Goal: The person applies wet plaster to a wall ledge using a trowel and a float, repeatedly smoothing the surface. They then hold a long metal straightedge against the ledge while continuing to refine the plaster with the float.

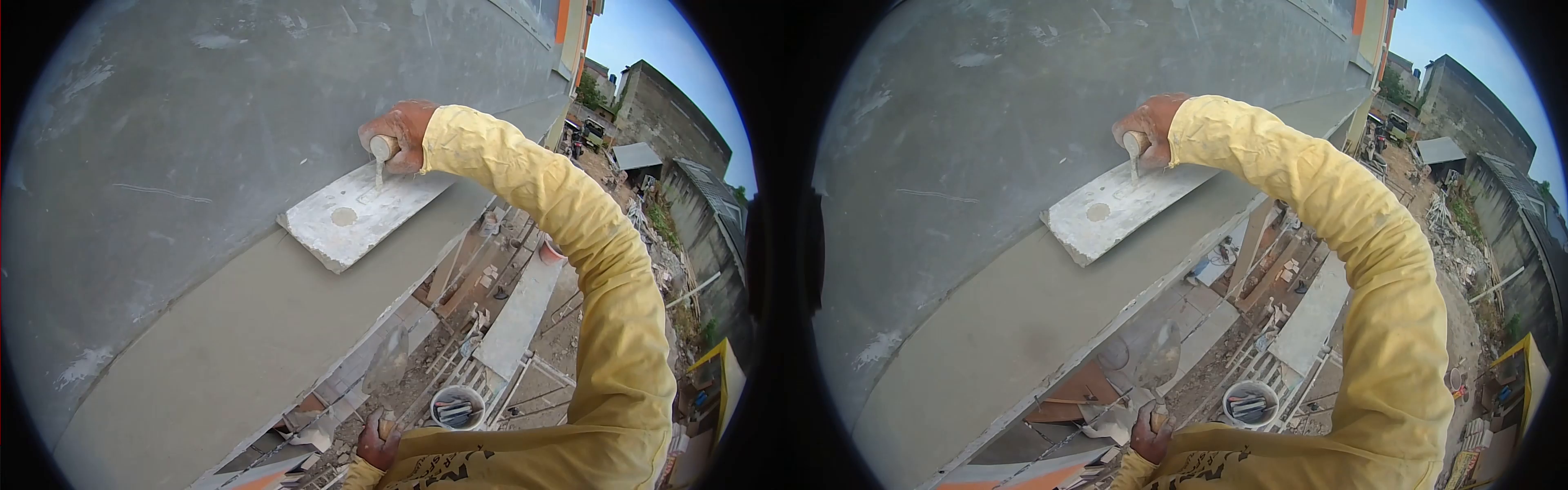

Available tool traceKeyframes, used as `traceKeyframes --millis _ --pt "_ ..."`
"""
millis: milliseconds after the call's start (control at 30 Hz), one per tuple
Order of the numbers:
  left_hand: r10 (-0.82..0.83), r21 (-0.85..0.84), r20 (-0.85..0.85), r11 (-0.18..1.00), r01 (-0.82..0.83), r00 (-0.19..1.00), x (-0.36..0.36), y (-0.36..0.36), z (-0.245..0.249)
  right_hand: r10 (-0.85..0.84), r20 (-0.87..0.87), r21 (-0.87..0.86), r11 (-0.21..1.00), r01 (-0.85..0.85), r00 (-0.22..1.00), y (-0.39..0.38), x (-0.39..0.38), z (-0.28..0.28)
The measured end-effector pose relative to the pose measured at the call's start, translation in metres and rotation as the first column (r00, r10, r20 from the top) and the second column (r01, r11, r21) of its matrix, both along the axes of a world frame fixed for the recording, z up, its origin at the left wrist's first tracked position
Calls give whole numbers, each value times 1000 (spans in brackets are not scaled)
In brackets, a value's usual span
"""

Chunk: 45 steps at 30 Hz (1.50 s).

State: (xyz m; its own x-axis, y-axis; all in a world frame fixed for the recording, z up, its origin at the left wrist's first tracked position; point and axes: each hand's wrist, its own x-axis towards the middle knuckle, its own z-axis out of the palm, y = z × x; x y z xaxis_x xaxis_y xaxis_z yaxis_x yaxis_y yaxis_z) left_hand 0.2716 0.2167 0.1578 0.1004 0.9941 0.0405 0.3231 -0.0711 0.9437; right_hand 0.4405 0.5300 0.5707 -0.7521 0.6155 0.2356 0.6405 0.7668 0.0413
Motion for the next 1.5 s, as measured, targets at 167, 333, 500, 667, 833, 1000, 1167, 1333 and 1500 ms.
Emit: traceKeyframes --millis 167,333,500,667,833,1000,1167,1333,1500 --pt "113 74 29 991 -115 993 20 2 -7 6 67 49 999 -10 998 5 -7 -1" --pt "159 -92 92 984 -151 983 38 10 -9 46 91 36 998 -49 995 6 -6 -8" --pt "167 -104 107 982 -156 980 51 15 -8 82 59 -6 997 -82 995 10 -5 -15" --pt "167 -50 54 985 -164 985 56 11 -8 131 60 -20 991 -130 990 6 -1 -15" --pt "173 -78 79 983 -167 982 55 3 -6 154 103 -128 982 -141 983 -45 26 -9" --pt "180 -39 77 983 -177 981 47 3 -2 285 -27 -78 955 -286 958 -68 23 2" --pt "185 348 -96 927 -141 978 41 7 -4 55 129 2 998 -56 990 -48 -32 12" --pt "226 -111 102 970 -214 969 40 -11 2 106 105 -43 994 -102 989 -30 -60 -9" --pt "234 -11 48 972 -233 971 32 -15 -17 141 113 -83 988 -132 983 -36 -61 -8"
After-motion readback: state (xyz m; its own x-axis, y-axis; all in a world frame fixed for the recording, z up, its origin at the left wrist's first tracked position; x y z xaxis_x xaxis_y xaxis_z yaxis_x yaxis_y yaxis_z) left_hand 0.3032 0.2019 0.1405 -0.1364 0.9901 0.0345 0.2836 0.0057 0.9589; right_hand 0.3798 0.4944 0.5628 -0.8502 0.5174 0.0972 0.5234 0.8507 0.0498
